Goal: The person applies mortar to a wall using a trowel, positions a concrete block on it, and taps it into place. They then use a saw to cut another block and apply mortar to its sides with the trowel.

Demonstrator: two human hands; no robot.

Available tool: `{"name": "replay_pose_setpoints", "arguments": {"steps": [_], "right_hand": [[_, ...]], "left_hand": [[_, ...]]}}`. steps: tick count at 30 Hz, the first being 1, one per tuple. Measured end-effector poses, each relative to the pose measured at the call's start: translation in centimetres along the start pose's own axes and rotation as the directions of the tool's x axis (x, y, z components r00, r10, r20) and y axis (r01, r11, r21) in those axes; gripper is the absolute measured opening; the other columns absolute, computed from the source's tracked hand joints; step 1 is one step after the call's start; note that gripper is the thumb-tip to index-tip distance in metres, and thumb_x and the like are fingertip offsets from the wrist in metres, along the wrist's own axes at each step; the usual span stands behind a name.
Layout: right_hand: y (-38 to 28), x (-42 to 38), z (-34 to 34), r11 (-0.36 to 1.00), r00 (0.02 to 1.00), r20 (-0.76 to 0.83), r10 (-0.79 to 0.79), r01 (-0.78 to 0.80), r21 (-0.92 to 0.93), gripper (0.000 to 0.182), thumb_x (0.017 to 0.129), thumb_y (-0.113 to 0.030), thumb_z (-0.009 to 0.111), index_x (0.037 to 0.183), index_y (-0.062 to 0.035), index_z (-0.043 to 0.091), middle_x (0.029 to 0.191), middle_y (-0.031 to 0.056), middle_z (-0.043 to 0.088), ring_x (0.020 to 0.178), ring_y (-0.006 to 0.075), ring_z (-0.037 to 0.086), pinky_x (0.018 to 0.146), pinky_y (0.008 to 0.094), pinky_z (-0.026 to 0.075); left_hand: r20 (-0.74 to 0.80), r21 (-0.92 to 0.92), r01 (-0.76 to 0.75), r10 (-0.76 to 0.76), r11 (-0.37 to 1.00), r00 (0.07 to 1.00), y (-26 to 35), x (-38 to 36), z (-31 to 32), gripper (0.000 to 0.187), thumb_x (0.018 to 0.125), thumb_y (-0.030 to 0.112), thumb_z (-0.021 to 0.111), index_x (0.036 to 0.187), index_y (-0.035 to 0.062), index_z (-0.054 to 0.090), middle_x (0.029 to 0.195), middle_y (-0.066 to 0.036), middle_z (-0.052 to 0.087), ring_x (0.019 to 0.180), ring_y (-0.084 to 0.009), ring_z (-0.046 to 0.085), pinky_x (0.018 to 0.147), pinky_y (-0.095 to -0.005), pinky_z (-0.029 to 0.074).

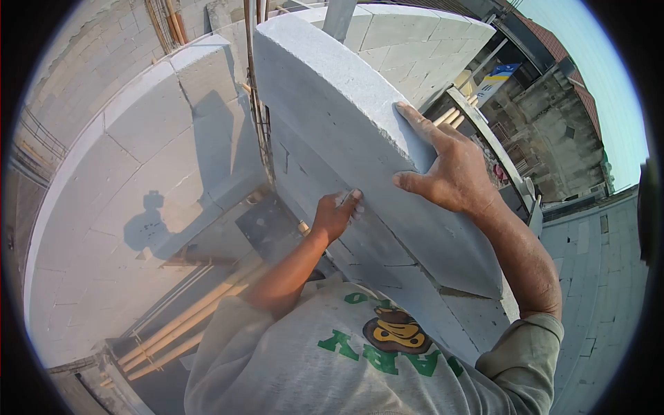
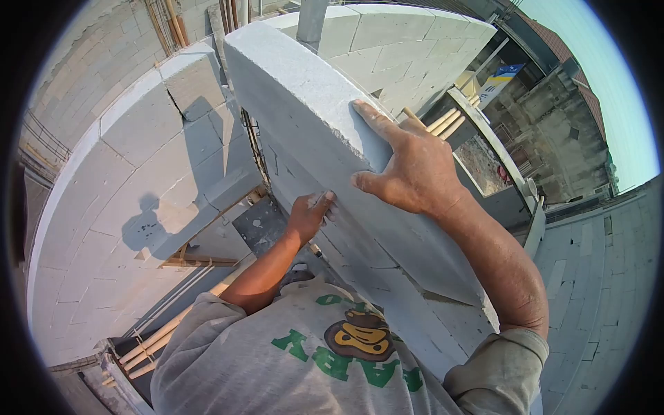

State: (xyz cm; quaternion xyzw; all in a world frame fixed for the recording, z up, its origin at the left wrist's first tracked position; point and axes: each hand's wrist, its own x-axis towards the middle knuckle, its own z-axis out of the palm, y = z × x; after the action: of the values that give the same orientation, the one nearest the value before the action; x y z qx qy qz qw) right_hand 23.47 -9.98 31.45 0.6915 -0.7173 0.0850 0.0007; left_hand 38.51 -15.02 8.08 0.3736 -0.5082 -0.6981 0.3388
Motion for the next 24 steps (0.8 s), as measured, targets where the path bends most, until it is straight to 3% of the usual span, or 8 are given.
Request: {"name": "replay_pose_setpoints", "arguments": {"steps": [8,15,17,24], "right_hand": [[1.1,0.7,1.5,0.997,0.996,0.048,0.074,-0.073,-0.008,0.097,0.061,-0.045,0.080,0.147,-0.0206,0.041,0.098,0.0204,0.063,0.087,0.0315,0.067,0.082,0.0406,0.055],[1.5,1.3,2.1,0.993,0.988,0.105,0.111,-0.105,-0.055,0.095,0.064,-0.045,0.079,0.147,-0.0201,0.041,0.100,0.0193,0.064,0.091,0.0295,0.066,0.083,0.0391,0.054],[1.5,1.3,2.3,0.991,0.985,0.120,0.126,-0.121,-0.048,0.095,0.064,-0.046,0.078,0.147,-0.0201,0.040,0.100,0.0190,0.064,0.092,0.0293,0.066,0.084,0.0388,0.053],[1.7,1.6,2.7,0.984,0.973,0.159,0.165,-0.152,-0.088,0.095,0.065,-0.044,0.078,0.148,-0.0203,0.039,0.101,0.0191,0.065,0.094,0.0297,0.067,0.087,0.0386,0.053]], "left_hand": [[0.131,0.049,0.059,-0.065,0.997,0.989,-1.2,1.4,-0.3,0.040,0.093,0.041,0.062,0.087,0.0016,0.067,0.072,-0.003,0.061,0.064,-0.0116,0.058,0.059,-0.0277,0.049],[0.158,0.054,0.086,-0.094,0.995,0.983,-1.8,2.2,0.2,0.042,0.095,0.040,0.059,0.089,-0.0008,0.066,0.071,-0.004,0.060,0.064,-0.0120,0.057,0.059,-0.0284,0.049],[0.162,0.093,0.040,-0.055,0.995,0.985,-2.3,2.4,0.3,0.045,0.096,0.047,0.055,0.088,0.0045,0.067,0.069,-0.001,0.059,0.062,-0.0100,0.057,0.055,-0.0247,0.044],[0.196,0.143,0.063,-0.091,0.988,0.976,-2.6,2.9,0.4,0.046,0.096,0.047,0.055,0.087,0.0034,0.066,0.068,-0.001,0.058,0.061,-0.0102,0.056,0.055,-0.0252,0.044]]}}
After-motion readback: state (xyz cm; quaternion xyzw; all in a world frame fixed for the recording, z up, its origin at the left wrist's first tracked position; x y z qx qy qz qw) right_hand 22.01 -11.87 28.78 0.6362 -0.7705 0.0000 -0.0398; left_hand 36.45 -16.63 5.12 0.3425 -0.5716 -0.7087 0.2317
